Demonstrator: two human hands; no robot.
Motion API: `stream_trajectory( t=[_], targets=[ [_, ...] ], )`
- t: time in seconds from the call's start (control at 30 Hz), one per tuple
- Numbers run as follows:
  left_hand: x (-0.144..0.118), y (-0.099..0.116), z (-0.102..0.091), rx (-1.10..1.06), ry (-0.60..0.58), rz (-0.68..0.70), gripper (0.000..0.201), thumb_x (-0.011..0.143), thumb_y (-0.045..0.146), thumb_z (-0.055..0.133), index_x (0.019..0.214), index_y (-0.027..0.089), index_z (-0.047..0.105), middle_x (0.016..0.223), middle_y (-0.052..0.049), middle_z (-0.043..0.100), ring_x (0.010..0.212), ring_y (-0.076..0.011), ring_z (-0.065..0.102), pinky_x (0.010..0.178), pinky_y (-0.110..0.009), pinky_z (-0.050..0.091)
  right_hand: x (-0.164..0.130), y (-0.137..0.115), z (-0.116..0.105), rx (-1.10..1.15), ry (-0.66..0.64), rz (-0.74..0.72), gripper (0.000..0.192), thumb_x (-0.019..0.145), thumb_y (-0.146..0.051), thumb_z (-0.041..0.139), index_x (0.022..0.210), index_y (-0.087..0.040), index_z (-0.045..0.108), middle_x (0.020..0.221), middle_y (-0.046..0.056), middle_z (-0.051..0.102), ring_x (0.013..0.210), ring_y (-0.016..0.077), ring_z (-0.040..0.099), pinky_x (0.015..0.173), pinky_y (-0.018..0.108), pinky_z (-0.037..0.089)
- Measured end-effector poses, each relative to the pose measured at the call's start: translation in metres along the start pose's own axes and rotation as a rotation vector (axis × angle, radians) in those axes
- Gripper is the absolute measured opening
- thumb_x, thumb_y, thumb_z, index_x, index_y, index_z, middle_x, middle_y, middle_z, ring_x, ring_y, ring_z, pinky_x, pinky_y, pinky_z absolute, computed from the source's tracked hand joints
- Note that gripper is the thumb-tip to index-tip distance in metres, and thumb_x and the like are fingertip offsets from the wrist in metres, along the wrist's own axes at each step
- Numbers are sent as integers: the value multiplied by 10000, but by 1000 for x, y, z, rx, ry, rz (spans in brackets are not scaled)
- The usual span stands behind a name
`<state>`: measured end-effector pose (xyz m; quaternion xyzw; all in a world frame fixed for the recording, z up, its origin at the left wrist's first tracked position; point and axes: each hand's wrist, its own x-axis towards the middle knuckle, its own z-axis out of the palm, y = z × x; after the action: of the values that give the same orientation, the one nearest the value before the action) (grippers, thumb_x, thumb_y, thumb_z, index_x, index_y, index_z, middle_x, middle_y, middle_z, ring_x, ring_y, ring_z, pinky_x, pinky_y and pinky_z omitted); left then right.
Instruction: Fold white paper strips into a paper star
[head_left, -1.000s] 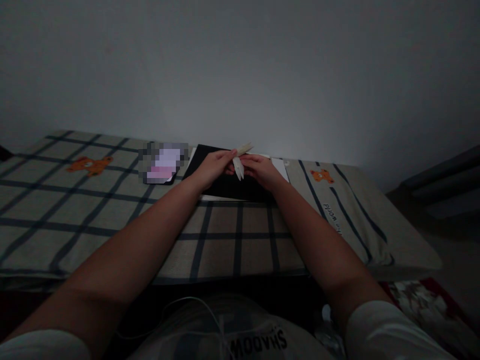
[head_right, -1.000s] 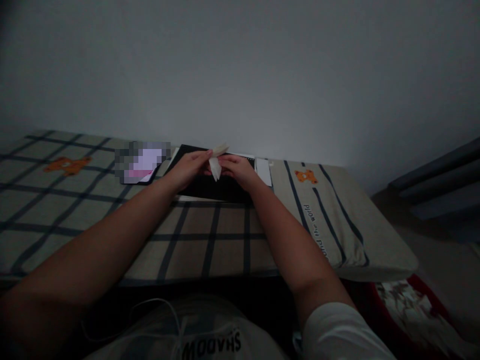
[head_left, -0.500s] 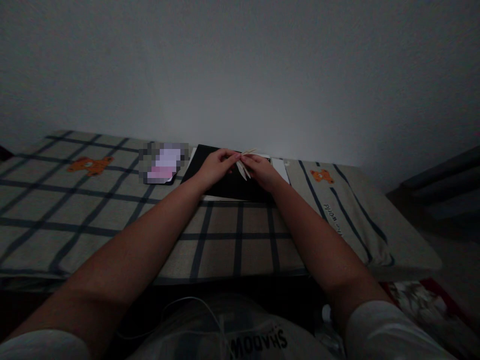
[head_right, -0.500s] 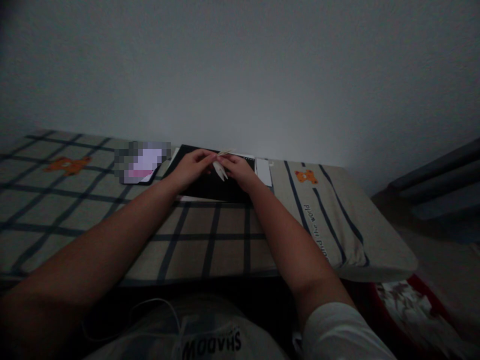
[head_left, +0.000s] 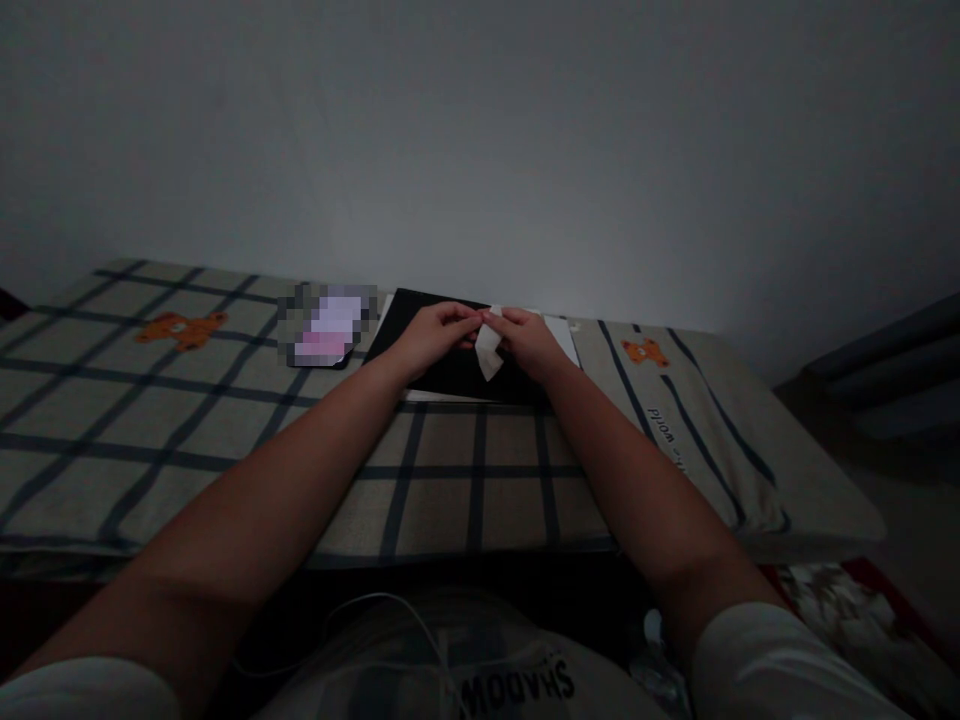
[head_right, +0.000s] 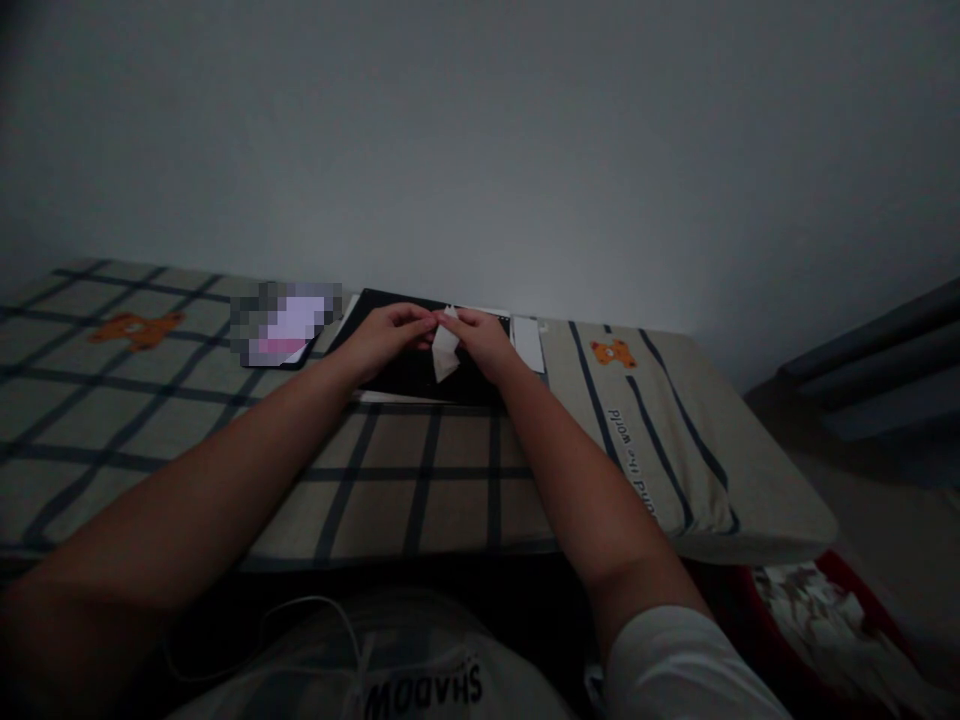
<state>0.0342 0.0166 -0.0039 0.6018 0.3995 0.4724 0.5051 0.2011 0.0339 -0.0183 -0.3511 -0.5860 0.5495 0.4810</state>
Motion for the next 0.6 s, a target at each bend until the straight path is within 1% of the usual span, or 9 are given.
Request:
stream_trajectory(
  t=[0.13,0.2,0.27,0.33,0.43,0.5,0.57,0.6],
  targets=[
    [0,-1,0,44,-8,-16,310,663,395,732,873,175,671,864,-49,671,791,-154,608,705,-293,506,0,-1,0,-5,69,-18,372,654,-475,714,897,-194,709,873,26,681,754,134,579,679,266,449],
    [-1,-2,0,79,-30,-37,296,663,398,729,848,171,681,839,-55,679,749,-151,609,686,-297,502,-1,-3,0,-17,95,-24,374,650,-477,715,899,-199,709,895,29,684,784,144,585,705,278,454],
    [-1,-2,1,108,-26,-52,275,665,403,723,796,163,686,781,-54,679,681,-142,601,670,-300,499,-1,-5,1,-40,109,-34,383,658,-473,707,925,-197,704,902,28,683,802,148,584,724,287,452],
    [-1,-2,1,121,20,-39,260,664,398,722,757,159,683,724,-45,671,631,-136,591,659,-300,498,-1,-6,1,-69,126,-49,399,675,-460,696,979,-202,690,916,24,677,808,143,577,729,288,450],
    [1,-1,-2,156,152,19,246,679,389,705,754,156,680,703,-36,668,614,-138,589,652,-295,494,0,-5,-1,-100,189,-54,410,709,-466,666,1047,-233,659,934,16,658,775,125,563,695,276,453],
    [4,-1,-5,210,241,61,244,697,386,688,768,152,682,697,-33,666,625,-143,593,659,-290,487,2,-3,-3,-96,214,-29,379,724,-480,648,1014,-236,661,911,17,646,728,112,552,660,266,455],
    [5,0,-7,241,286,88,247,704,381,682,785,148,683,702,-34,668,644,-148,599,669,-285,484,3,-1,-4,-69,176,14,346,722,-478,653,949,-218,672,887,24,643,701,104,548,642,260,456],
    [5,0,-8,234,290,93,250,704,380,683,793,146,682,714,-36,671,652,-147,602,673,-283,485,3,0,-4,-48,142,33,338,712,-470,666,927,-210,676,882,26,645,700,103,551,645,259,458]
  ],
)
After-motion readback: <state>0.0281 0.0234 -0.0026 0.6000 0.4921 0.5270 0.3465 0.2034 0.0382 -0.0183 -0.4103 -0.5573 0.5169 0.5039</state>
